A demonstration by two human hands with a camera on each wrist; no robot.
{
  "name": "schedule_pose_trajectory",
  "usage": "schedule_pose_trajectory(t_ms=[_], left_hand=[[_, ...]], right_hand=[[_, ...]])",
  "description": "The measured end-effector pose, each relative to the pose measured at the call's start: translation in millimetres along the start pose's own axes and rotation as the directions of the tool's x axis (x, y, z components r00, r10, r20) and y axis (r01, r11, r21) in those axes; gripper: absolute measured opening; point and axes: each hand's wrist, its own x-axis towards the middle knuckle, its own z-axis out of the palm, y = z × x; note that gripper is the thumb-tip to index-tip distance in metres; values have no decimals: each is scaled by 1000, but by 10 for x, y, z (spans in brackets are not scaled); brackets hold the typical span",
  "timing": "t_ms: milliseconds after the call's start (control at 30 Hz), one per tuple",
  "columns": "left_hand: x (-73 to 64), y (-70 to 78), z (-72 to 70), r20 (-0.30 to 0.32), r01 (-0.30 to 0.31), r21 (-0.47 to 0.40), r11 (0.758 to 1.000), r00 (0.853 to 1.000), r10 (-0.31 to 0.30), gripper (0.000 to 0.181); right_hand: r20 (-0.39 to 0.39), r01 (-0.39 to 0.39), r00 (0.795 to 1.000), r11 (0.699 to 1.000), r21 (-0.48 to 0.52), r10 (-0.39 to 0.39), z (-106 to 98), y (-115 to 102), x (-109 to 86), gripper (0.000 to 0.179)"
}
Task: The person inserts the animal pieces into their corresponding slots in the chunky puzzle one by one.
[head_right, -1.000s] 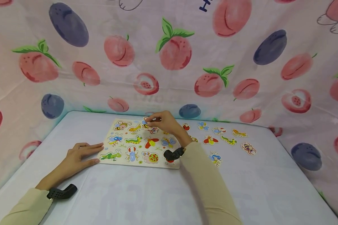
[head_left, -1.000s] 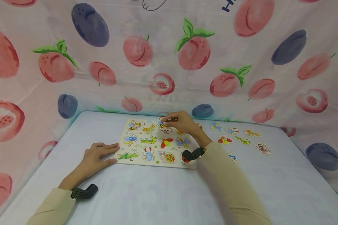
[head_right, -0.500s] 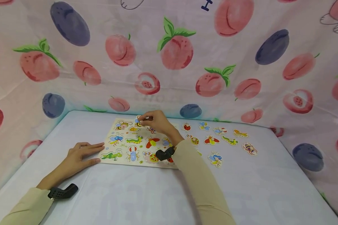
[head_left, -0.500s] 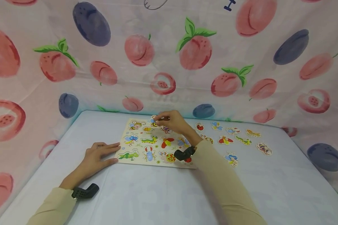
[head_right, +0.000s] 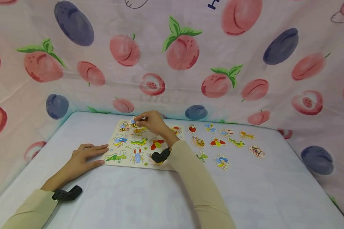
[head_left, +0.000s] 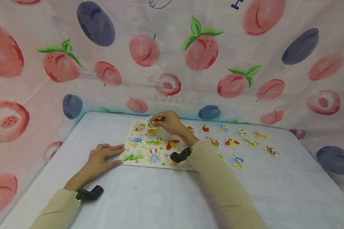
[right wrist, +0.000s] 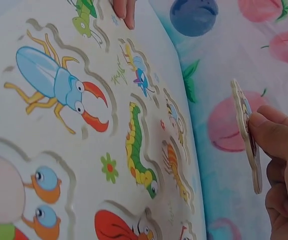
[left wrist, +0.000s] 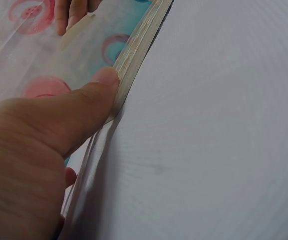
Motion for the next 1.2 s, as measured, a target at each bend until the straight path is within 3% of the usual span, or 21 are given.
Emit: schedule_pose_trajectory(t_ms=[467, 1200], left_hand=[[-23, 4, 18, 0, 17, -21, 1000, 1000, -17, 52], [3, 9, -23, 6, 17, -5, 1000, 1000, -17, 52]], right_hand=[[-16, -16, 1000, 999, 34, 17, 281, 55, 150, 14], [-3, -104, 995, 992, -74, 104, 531, 63, 353, 16]])
